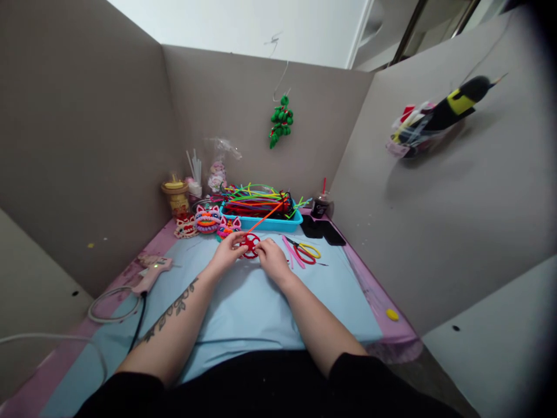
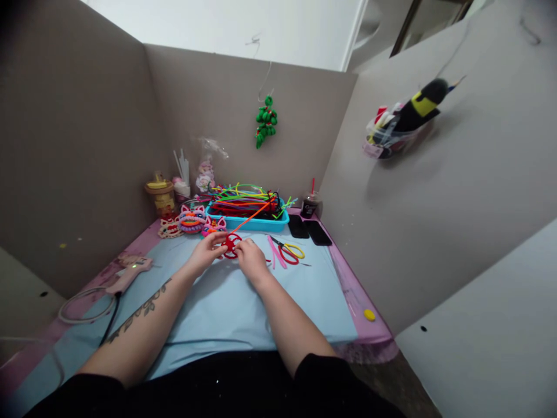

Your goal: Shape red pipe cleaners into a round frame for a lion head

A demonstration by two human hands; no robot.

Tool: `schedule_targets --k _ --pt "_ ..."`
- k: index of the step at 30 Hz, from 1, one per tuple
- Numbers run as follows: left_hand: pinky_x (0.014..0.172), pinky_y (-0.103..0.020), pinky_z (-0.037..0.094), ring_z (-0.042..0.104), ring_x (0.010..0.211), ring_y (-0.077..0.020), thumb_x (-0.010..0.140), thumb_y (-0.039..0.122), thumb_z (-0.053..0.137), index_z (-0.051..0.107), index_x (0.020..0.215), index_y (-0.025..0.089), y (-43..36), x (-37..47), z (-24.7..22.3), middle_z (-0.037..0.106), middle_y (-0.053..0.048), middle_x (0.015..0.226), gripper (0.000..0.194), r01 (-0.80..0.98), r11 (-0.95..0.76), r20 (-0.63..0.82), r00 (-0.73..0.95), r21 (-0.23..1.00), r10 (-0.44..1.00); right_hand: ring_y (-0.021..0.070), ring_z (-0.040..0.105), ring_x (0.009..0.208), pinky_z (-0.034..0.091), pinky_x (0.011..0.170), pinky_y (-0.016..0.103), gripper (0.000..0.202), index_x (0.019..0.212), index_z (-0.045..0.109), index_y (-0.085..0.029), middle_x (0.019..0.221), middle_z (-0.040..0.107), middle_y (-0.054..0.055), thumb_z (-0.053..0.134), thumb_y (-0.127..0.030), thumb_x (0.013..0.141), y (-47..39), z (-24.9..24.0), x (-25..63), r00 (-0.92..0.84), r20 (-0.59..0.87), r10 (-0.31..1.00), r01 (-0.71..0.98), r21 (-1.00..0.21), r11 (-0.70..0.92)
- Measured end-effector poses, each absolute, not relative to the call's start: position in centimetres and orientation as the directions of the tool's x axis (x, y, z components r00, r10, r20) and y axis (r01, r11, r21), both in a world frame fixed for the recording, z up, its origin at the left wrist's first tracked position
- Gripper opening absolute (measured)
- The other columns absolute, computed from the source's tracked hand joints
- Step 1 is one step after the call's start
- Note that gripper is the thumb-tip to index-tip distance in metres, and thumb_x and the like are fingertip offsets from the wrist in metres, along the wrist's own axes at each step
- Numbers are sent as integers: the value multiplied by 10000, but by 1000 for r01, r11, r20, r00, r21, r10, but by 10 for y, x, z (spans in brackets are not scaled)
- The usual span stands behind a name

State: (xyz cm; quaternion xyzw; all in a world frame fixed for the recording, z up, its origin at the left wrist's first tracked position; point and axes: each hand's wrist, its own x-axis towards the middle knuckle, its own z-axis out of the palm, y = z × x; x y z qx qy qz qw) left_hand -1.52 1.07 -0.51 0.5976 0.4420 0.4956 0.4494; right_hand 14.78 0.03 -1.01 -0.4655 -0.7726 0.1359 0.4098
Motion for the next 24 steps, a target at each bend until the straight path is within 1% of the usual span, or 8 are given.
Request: schedule_targets --k 2,4,6,9,12,15,18,24 --pt "580 -253 466 594 715 -143 645 302 670 522 1047 158 13 -15 -8 600 -96 1033 452 170 -287 286 30 943 958 168 529 816 419 759 283 150 789 600 -199 815 551 33 465 -139 815 1 -11 146 -210 513 832 593 -610 525" --pt "603 -260 463 577 671 -128 638 309 680 540 957 159 14 -16 -10 609 -65 954 379 297 -367 392 -28 882 920 166 527 801 421 753 285 150 787 597 -198 811 548 33 461 -145 819 1 -13 144 -188 527 829 578 -623 527" --pt "609 -258 452 564 645 -129 667 321 659 560 875 164 13 -16 -12 614 -29 812 280 408 -416 460 -10 812 888 166 525 792 423 745 287 149 794 594 -199 811 544 32 457 -148 821 1 -15 142 -173 540 824 566 -630 531" --pt "621 -259 450 579 648 -144 737 323 587 587 800 176 12 -15 -14 622 -10 698 160 462 -443 465 73 768 882 170 525 794 424 743 291 148 796 589 -201 810 541 32 454 -148 820 1 -18 140 -155 551 820 564 -632 532" --pt "657 -271 470 618 706 -162 741 308 571 605 811 180 12 -13 -16 665 -27 764 149 412 -436 442 86 800 893 176 524 807 425 750 294 153 798 587 -202 809 539 36 449 -141 820 0 -19 138 -155 567 809 573 -616 541" --pt "696 -291 486 641 750 -178 712 285 592 590 887 165 14 -12 -16 681 -50 814 212 261 -403 395 85 877 915 180 527 809 429 750 297 156 812 588 -202 823 541 42 445 -139 822 -1 -19 137 -153 582 799 578 -603 550" --pt "695 -297 489 643 741 -179 687 259 605 562 929 147 17 -13 -16 676 -53 788 271 126 -363 352 97 923 931 183 533 817 435 752 301 154 833 585 -203 847 545 48 441 -150 829 -1 -20 136 -129 598 791 570 -608 553" --pt "681 -280 482 629 741 -166 689 229 586 594 972 135 14 -14 -11 677 -56 814 298 128 -387 372 127 913 919 186 529 814 435 750 309 149 836 573 -201 857 540 51 431 -153 828 0 -20 136 -90 606 790 562 -624 543"
